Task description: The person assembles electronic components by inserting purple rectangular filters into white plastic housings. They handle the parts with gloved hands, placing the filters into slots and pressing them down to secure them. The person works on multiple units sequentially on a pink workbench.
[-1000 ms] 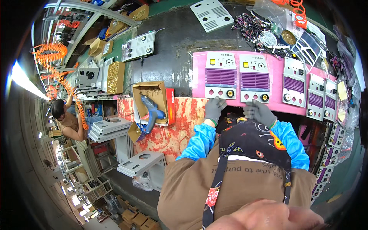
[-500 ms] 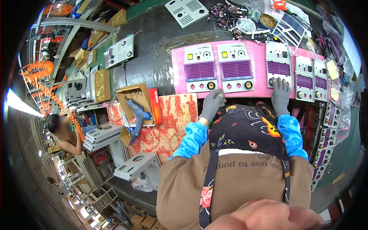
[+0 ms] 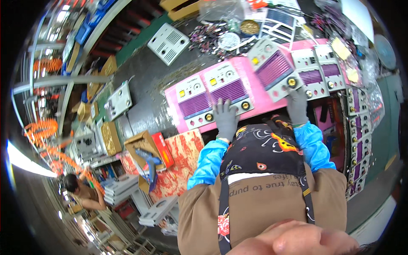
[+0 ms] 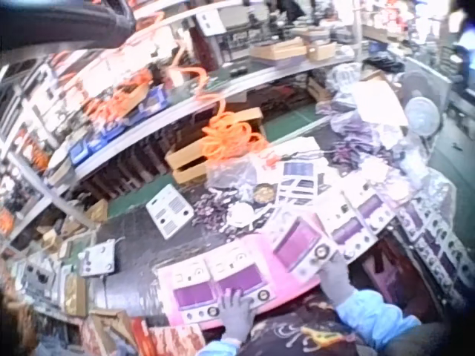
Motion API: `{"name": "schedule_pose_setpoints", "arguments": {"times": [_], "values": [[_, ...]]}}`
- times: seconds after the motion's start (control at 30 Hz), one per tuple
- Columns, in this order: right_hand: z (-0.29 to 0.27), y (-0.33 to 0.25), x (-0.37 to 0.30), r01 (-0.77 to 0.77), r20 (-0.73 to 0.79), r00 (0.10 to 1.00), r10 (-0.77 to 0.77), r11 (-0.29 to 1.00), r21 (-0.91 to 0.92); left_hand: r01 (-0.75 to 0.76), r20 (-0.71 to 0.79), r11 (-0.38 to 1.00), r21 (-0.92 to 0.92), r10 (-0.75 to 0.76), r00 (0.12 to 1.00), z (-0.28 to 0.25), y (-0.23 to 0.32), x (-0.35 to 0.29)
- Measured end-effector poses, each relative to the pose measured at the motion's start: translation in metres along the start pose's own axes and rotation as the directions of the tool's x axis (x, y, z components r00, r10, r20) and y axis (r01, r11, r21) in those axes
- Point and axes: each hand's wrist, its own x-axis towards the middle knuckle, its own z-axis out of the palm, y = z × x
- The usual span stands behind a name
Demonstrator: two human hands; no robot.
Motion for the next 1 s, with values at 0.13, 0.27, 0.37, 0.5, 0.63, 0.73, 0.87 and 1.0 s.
{"name": "schedule_pose_setpoints", "arguments": {"times": [0.13,0.27,0.37,0.5,0.63,0.73,0.87,1.0], "values": [[0.025,0.040,-0.025,-0.329,0.138,0.936,0.323,0.671,0.665,-0.082,-0.040,0.996,0.041,0.084,0.996,-0.004,0.001,0.001],[0.006,0.065,-0.038,-0.550,0.277,0.832,0.480,0.648,0.527,-0.118,-0.028,0.992,0.047,0.119,0.992,-0.011,0.000,0.003],[-0.027,0.025,-0.035,-0.621,0.192,0.753,0.629,0.777,-0.108,-0.073,-0.001,0.996,0.057,0.073,0.997,-0.016,-0.001,-0.005],[-0.071,0.000,-0.038,0.051,0.029,0.980,-0.195,0.105,-0.993,-0.095,-0.046,0.995,0.014,0.095,0.994,-0.026,0.013,0.001],[-0.111,0.029,0.008,0.097,0.130,0.966,-0.223,-0.155,-0.983,-0.310,-0.087,0.949,-0.058,0.304,0.949,-0.031,0.058,0.047],[-0.125,0.046,0.031,0.240,0.280,0.947,-0.157,-0.230,-0.943,-0.418,-0.073,0.904,-0.092,0.412,0.908,-0.025,0.095,0.080],[-0.116,-0.008,0.033,0.246,0.112,0.913,-0.393,0.311,-0.918,-0.478,-0.126,0.865,-0.152,0.462,0.878,-0.020,0.134,0.104],[-0.107,-0.022,0.014,-0.047,-0.294,0.946,0.133,0.958,0.283,-0.583,-0.112,0.797,-0.157,0.572,0.813,-0.013,0.173,0.123]]}}
